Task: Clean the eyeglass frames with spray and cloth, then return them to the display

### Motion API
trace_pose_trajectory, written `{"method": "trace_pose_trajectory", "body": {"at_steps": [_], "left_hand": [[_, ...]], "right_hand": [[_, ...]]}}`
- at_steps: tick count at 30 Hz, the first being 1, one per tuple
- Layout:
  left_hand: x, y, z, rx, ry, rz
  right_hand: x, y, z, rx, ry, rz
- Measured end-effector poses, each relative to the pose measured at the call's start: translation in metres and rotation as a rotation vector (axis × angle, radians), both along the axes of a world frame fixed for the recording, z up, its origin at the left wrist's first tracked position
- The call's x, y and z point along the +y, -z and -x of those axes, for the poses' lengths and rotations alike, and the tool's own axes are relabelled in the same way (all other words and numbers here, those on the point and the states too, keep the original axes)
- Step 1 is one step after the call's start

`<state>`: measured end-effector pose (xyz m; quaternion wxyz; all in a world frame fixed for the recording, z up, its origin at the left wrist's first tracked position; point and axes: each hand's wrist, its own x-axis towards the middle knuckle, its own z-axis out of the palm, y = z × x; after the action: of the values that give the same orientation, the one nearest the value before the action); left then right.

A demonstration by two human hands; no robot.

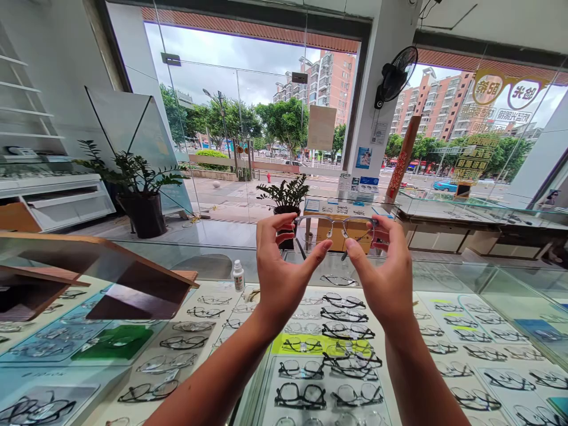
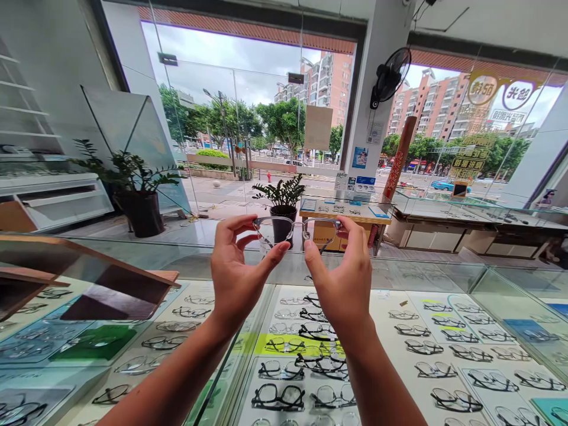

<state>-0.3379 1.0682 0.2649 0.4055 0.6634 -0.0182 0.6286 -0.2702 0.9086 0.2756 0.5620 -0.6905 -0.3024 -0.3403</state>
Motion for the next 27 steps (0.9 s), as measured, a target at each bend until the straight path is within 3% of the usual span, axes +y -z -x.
{"method": "trace_pose_trajectory", "body": {"at_steps": [14,27], "left_hand": [[0.0002,0.0,0.0022,0.016,-0.096,-0.022],[0.004,0.0034,-0.0073,-0.044,0.008,-0.012]], "right_hand": [[0.0023,0.0006,0.0024,0.036,-0.037,0.001],[0.0037,0.0008,0.0013,0.043,-0.08,-0.043]]}}
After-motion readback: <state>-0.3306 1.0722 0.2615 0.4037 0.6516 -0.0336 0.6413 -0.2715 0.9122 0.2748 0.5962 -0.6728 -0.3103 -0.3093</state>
